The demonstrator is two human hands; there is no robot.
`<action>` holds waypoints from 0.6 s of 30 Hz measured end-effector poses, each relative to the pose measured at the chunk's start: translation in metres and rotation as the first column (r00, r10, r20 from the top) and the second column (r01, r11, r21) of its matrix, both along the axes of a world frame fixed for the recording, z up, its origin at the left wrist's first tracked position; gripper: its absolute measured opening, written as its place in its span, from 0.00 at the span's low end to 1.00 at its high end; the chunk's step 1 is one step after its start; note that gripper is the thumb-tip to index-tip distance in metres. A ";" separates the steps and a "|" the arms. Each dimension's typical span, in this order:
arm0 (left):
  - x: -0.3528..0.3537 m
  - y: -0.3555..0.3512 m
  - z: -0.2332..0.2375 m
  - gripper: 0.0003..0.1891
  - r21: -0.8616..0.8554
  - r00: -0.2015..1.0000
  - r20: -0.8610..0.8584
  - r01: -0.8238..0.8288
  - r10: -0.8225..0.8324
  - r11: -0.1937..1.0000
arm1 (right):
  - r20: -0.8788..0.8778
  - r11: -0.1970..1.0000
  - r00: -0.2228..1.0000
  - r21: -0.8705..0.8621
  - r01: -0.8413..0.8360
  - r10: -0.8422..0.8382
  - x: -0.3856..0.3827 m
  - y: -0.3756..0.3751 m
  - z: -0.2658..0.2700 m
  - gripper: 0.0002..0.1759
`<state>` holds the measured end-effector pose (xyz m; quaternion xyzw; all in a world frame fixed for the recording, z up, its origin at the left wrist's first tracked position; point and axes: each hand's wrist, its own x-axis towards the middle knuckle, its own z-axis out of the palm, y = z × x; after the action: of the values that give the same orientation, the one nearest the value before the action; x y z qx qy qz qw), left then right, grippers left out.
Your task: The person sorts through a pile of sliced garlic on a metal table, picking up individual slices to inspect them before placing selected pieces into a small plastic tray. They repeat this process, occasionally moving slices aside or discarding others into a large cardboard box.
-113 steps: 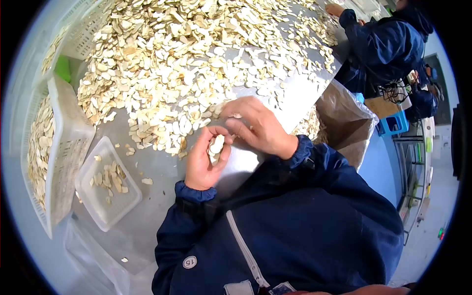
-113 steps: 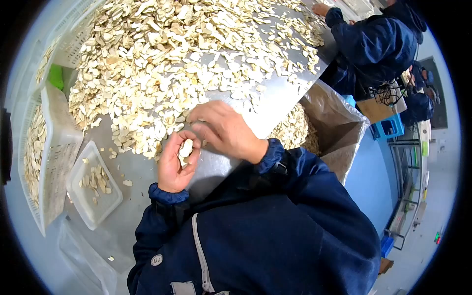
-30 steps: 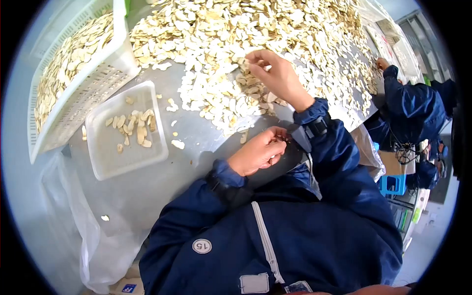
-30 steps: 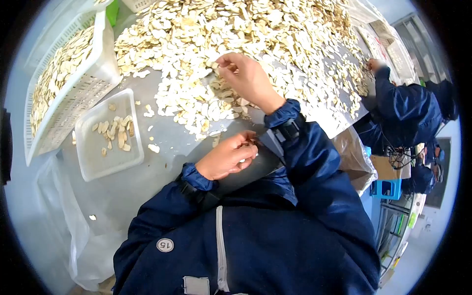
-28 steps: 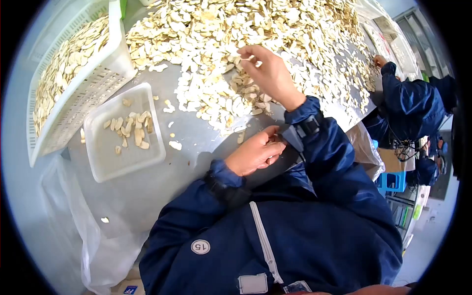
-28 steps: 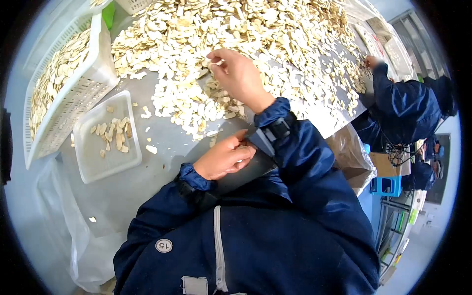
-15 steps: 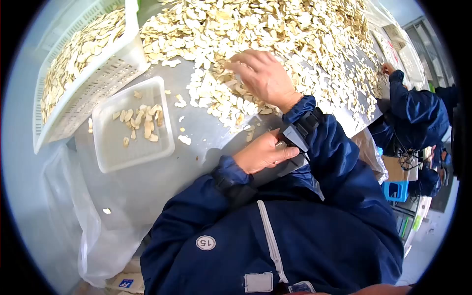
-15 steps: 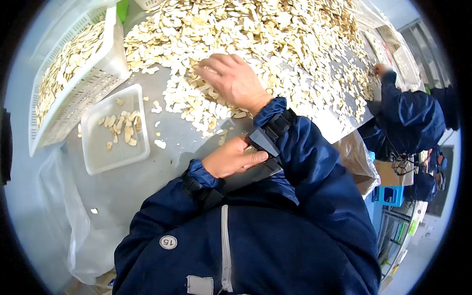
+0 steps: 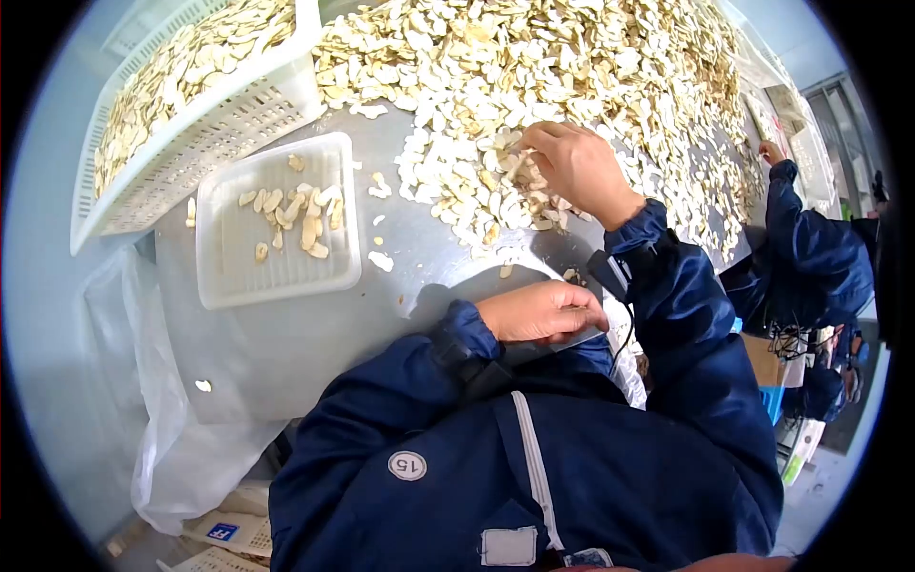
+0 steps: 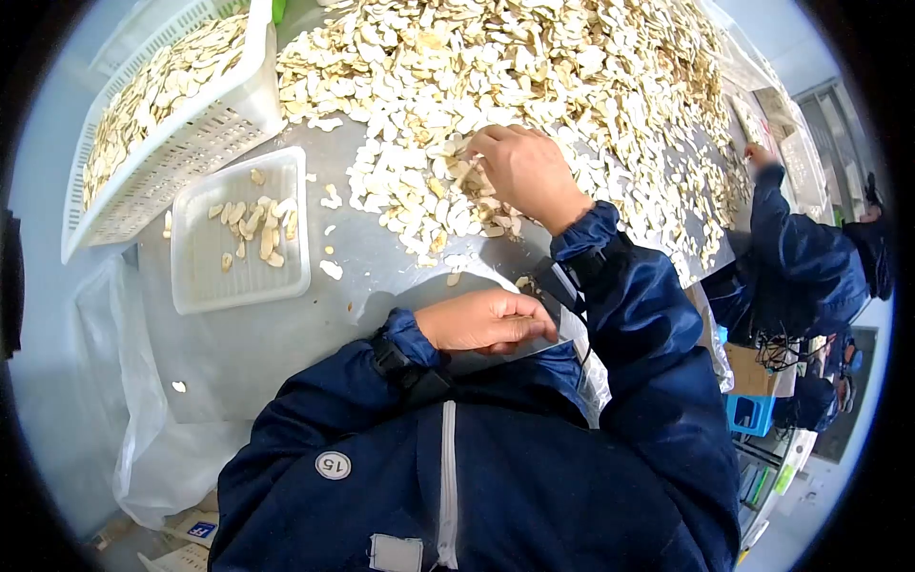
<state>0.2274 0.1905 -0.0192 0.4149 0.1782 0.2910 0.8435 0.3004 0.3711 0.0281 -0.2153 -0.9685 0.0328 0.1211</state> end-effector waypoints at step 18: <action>0.007 0.000 -0.010 0.15 0.183 0.999 -0.004 0.054 -0.055 0.982 | 0.034 0.999 0.998 -0.013 0.050 -0.050 0.032 0.005 0.016 0.15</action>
<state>0.2340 0.1909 -0.0296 0.4952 0.1387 0.2833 0.8095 0.3323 0.3762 0.0438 -0.2408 -0.9644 0.0328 0.1040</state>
